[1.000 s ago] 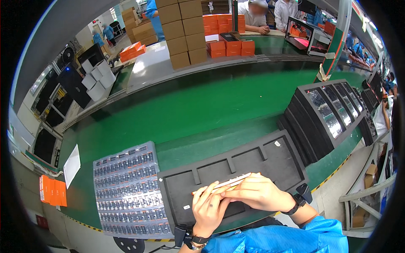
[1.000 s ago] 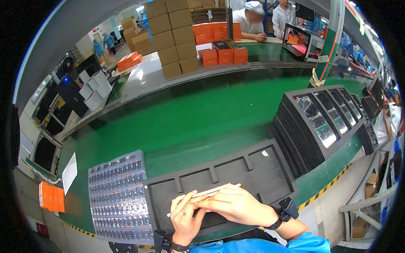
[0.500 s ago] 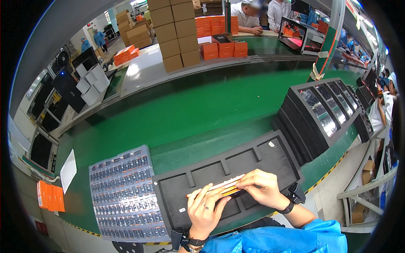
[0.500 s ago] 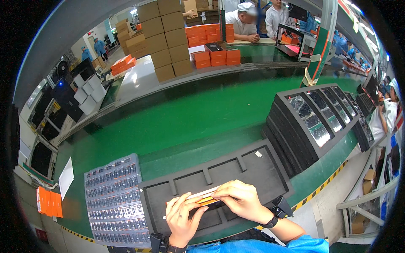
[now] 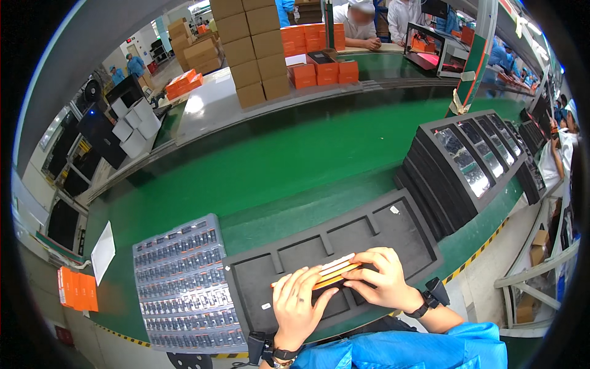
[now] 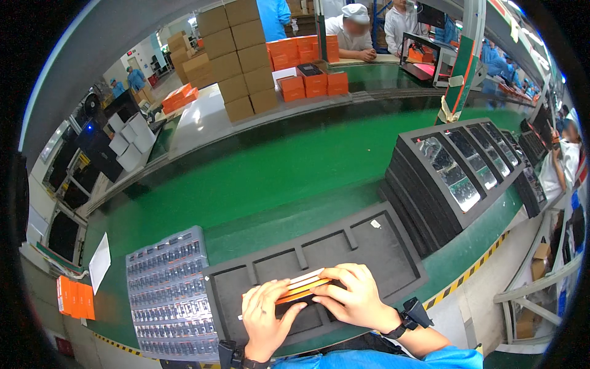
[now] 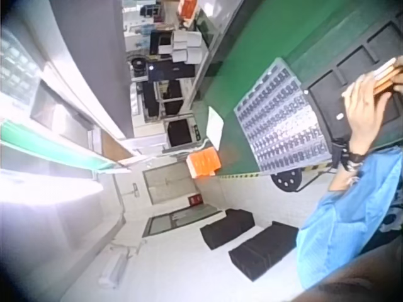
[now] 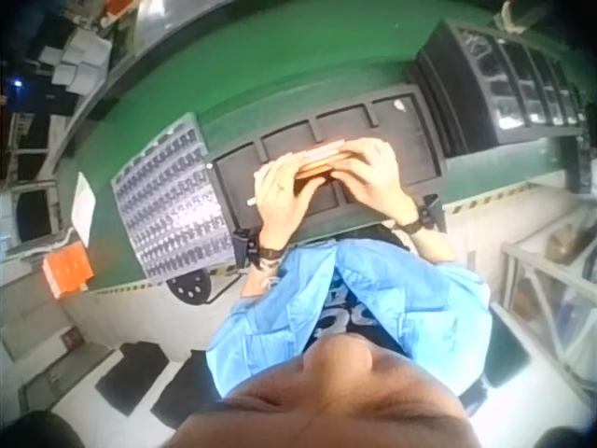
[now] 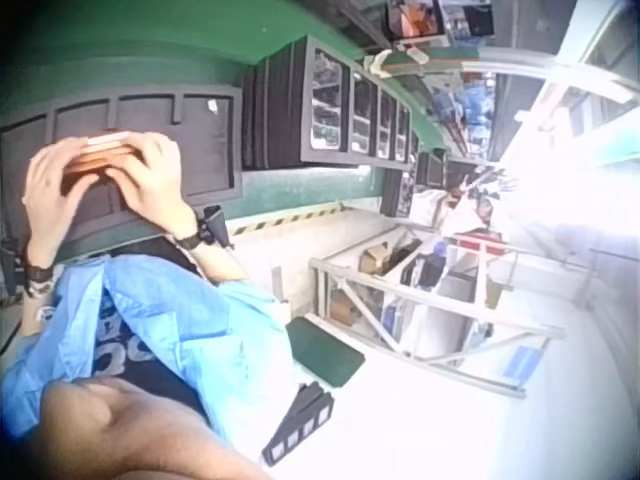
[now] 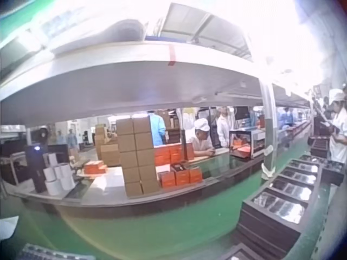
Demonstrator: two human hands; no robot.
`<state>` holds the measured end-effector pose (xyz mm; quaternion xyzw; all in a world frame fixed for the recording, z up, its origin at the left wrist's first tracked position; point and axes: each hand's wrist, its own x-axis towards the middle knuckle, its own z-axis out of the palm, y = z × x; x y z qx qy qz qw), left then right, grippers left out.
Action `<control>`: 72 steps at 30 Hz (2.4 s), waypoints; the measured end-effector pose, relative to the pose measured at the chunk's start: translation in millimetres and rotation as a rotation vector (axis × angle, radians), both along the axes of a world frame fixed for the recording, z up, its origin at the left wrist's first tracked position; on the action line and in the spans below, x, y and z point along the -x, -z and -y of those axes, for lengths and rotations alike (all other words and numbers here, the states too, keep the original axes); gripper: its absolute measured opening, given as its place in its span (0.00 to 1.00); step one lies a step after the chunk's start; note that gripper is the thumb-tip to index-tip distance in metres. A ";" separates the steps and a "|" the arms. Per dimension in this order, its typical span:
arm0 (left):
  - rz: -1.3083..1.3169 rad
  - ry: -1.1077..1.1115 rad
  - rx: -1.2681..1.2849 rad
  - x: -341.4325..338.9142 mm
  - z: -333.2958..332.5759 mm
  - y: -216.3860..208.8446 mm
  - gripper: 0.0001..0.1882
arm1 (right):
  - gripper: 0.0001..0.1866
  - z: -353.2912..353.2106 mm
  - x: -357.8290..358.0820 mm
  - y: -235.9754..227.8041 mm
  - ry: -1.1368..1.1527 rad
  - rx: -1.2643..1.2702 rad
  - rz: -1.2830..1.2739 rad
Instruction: Handling and stacking mobile phone components and trays on a factory assembly line.
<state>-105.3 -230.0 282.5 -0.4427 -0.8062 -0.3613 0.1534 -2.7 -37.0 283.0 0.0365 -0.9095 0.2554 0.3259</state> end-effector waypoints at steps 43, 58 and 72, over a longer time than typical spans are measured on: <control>0.936 -0.388 -0.530 -14.2 107.5 6.6 0.07 | 0.22 -29.6 -33.9 35.7 0.098 1.160 0.163; 0.525 -0.862 -0.213 -23.4 100.8 -20.2 0.20 | 0.27 -46.5 -45.6 13.6 0.216 0.943 -0.021; 0.893 -0.246 -0.288 -62.1 -12.3 -38.1 0.29 | 0.26 -83.8 -68.9 9.1 0.337 -0.059 0.016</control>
